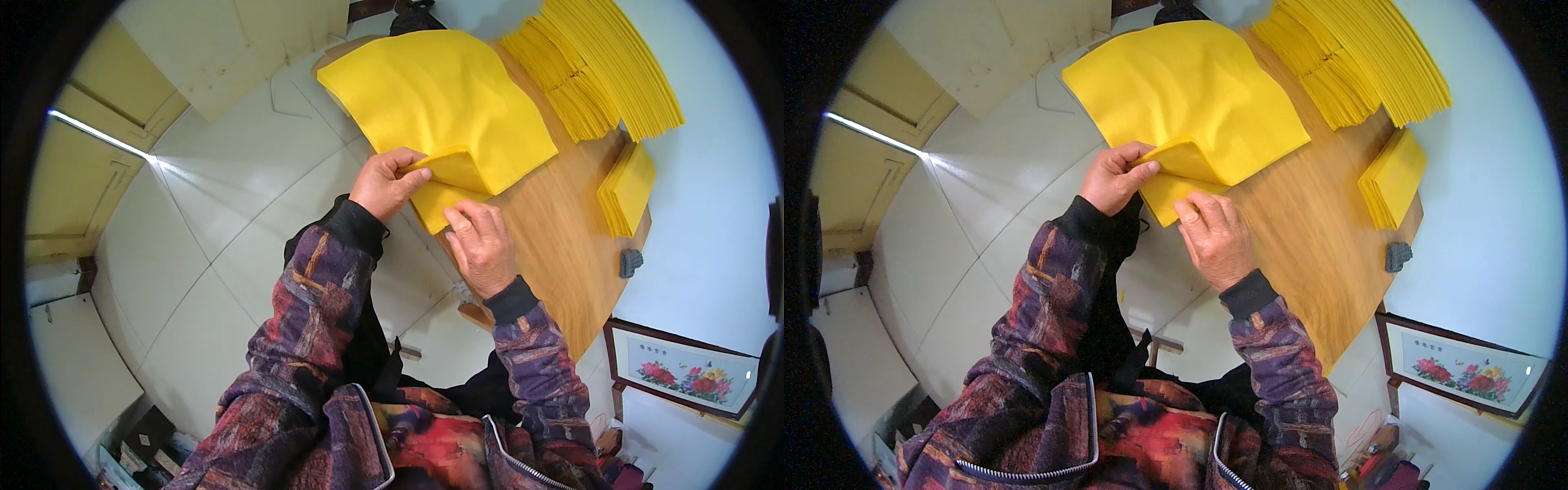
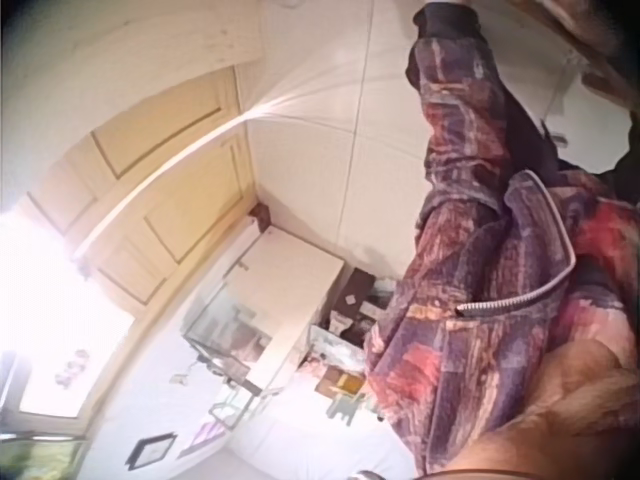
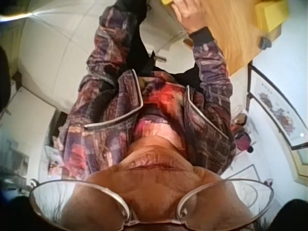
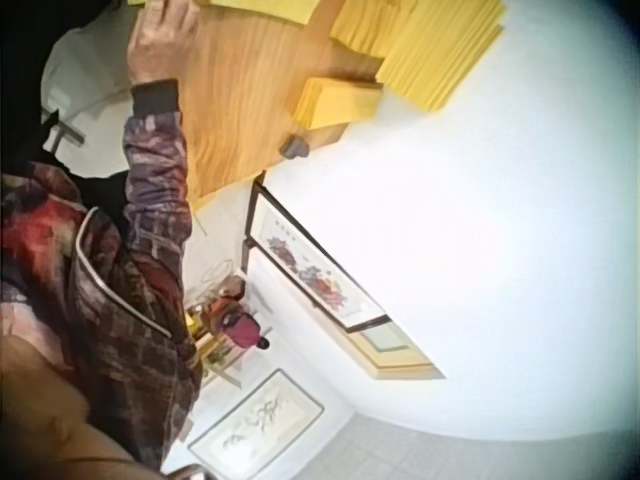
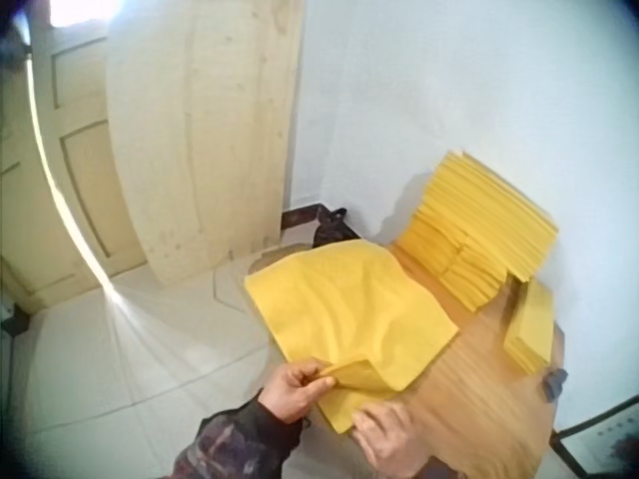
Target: The person folds yellow paper sheets on a wooden table, aligning edges and pressing creases. They handle the sheets one at a time, stacking the folded pieces on the table.
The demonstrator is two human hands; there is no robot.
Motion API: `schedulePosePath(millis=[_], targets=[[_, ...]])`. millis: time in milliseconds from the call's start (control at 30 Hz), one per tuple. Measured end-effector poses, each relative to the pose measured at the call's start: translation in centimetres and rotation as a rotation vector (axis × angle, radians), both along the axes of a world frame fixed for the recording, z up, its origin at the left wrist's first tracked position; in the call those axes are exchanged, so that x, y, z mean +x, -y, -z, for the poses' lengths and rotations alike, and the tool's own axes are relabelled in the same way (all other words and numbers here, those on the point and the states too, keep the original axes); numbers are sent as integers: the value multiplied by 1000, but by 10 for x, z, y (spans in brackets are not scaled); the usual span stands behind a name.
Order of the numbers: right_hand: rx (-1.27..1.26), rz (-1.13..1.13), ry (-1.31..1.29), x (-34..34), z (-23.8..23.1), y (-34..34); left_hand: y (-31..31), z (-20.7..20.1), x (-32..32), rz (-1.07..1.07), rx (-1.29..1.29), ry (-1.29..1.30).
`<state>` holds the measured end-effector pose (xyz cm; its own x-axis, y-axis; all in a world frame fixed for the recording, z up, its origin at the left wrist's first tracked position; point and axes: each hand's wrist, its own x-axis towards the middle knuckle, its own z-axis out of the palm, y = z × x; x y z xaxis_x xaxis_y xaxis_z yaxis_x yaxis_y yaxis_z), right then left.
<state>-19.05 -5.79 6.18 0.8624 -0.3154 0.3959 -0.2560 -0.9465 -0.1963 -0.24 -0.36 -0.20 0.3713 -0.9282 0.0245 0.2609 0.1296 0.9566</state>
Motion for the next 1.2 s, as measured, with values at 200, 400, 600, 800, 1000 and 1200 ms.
schedulePosePath(millis=[200, 400, 600, 800, 1000, 1200], targets=[[-85, -39, 7, 4, 6, 11, -2, -1, 0, 10, 5, 38], [148, -34, -19, 8, -6, 21, -2, -1, -1, 17, 14, 32], [493, -92, -125, 17, -20, 41, -3, -2, 0, 33, -9, 22], [683, -98, -205, 19, -27, 51, -3, -2, 1, 43, -8, 13], [668, -63, -249, 21, -34, 50, -4, -3, 1, 40, -9, 32], [511, 106, -104, 30, -41, 42, -3, -3, 3, 9, 29, 146]])
